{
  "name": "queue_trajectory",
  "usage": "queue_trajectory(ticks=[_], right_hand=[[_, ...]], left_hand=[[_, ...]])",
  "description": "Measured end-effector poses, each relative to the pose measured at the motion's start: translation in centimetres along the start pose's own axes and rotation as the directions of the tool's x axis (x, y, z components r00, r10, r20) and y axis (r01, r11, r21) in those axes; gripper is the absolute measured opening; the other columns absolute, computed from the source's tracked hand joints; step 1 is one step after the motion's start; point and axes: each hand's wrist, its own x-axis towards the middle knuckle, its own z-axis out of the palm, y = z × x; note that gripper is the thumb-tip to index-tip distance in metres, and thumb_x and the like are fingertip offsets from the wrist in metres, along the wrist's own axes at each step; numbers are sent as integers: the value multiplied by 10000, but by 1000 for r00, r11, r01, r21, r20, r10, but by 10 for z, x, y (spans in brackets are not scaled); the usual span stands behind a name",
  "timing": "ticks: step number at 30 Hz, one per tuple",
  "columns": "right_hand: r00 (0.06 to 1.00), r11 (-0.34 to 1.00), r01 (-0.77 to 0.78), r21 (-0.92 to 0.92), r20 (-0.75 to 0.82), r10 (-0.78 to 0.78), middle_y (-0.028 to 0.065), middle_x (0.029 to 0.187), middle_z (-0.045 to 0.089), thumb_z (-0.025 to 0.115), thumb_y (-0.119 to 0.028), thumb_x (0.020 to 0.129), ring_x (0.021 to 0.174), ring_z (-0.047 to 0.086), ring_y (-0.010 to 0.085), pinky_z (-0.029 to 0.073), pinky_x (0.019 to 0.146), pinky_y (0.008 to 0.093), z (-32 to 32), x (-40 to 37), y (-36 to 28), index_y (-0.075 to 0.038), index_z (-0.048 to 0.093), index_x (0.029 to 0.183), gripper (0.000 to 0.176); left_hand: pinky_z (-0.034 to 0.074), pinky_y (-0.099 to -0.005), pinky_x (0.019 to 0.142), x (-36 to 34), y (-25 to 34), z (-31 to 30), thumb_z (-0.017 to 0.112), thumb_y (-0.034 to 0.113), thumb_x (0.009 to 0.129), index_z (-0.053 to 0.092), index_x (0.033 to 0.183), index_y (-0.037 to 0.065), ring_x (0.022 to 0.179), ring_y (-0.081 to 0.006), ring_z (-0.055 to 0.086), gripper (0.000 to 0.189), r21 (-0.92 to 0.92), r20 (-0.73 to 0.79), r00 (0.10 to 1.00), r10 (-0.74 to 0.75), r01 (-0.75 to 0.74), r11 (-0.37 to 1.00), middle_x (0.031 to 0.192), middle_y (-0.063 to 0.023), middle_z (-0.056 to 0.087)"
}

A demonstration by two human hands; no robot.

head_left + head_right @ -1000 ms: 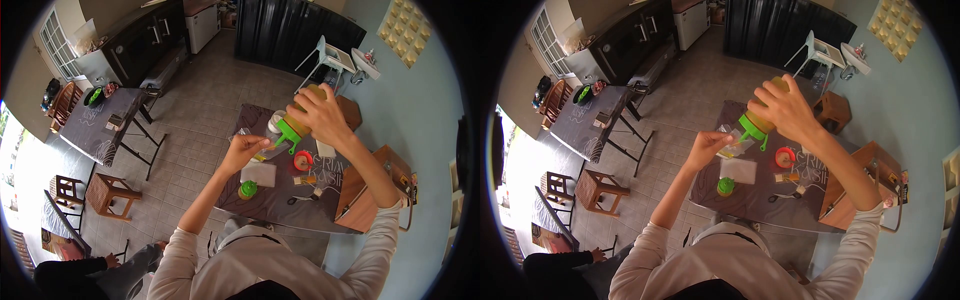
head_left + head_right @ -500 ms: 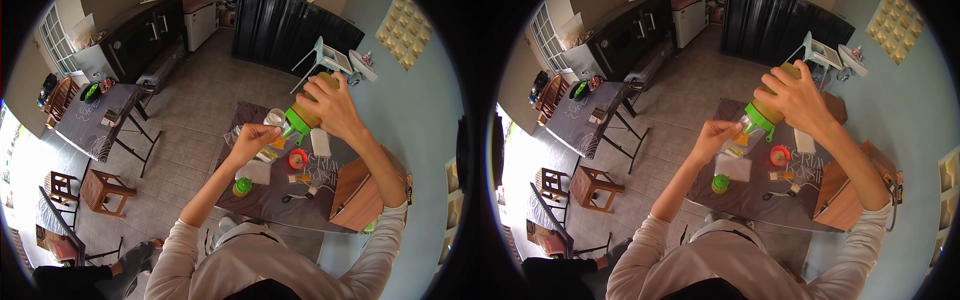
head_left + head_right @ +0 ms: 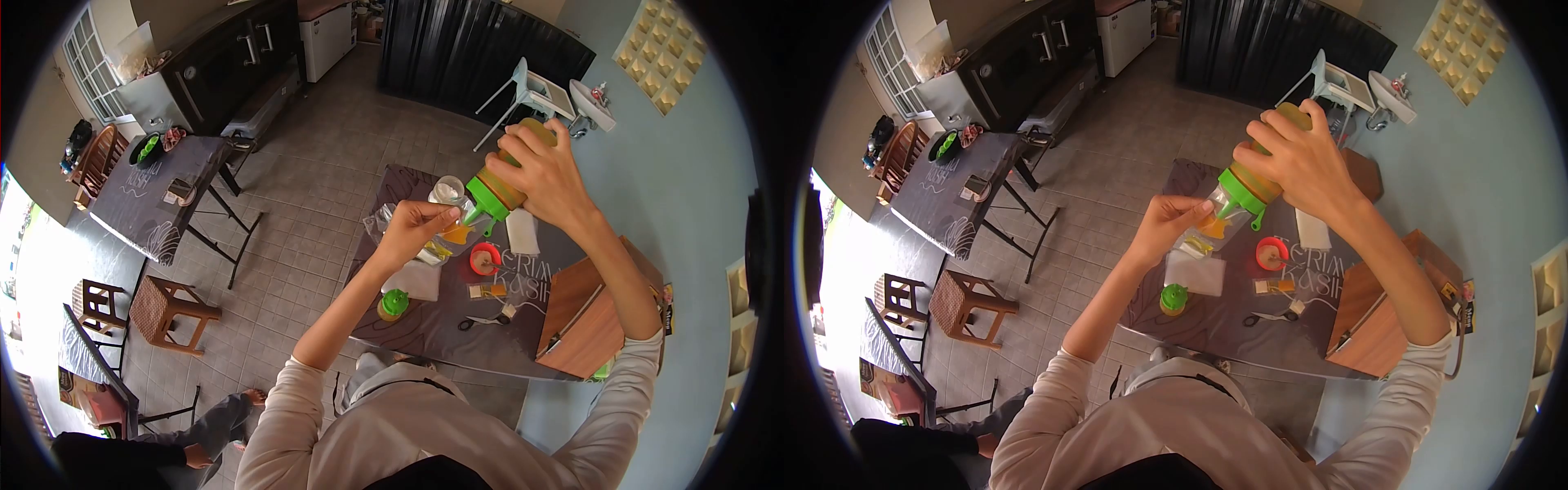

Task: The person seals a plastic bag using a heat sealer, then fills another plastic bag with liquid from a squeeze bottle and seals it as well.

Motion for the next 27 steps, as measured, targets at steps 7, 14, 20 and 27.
queue_trajectory(ticks=[7,14,20,27], right_hand=[[999,1000,-11,-2,-31,11,1,988,521,656,-39,594,1034,478,170,320,895,490,2,-2,2,-193,582,918,367],[999,1000,-13,-6,-38,13,1,989,524,647,-34,607,1031,481,169,322,887,488,2,-4,3,-192,587,902,341],[998,1000,3,-15,-68,-4,-5,978,524,607,-64,657,1021,487,159,327,881,484,1,-4,3,-199,587,878,259],[996,1000,-1,-15,-92,-1,-6,967,532,600,-75,663,1024,487,155,333,875,482,5,-6,2,-197,586,862,234]], left_hand=[[439,-204,611,1,5,1,594,215,853,654,872,-54,686,-46,540,276,-18,30,999,-16,17,1000,717,-44,631],[451,-205,626,2,3,2,589,219,856,647,922,-52,703,-57,558,285,-13,42,999,-12,13,1000,753,-64,643],[455,-202,628,1,4,4,593,203,854,645,917,-57,704,-60,565,272,-10,41,999,-3,3,1000,755,-67,646],[457,-201,625,0,3,3,588,203,857,650,894,-55,708,-55,567,268,-14,27,1000,-1,1,1000,750,-65,649]])
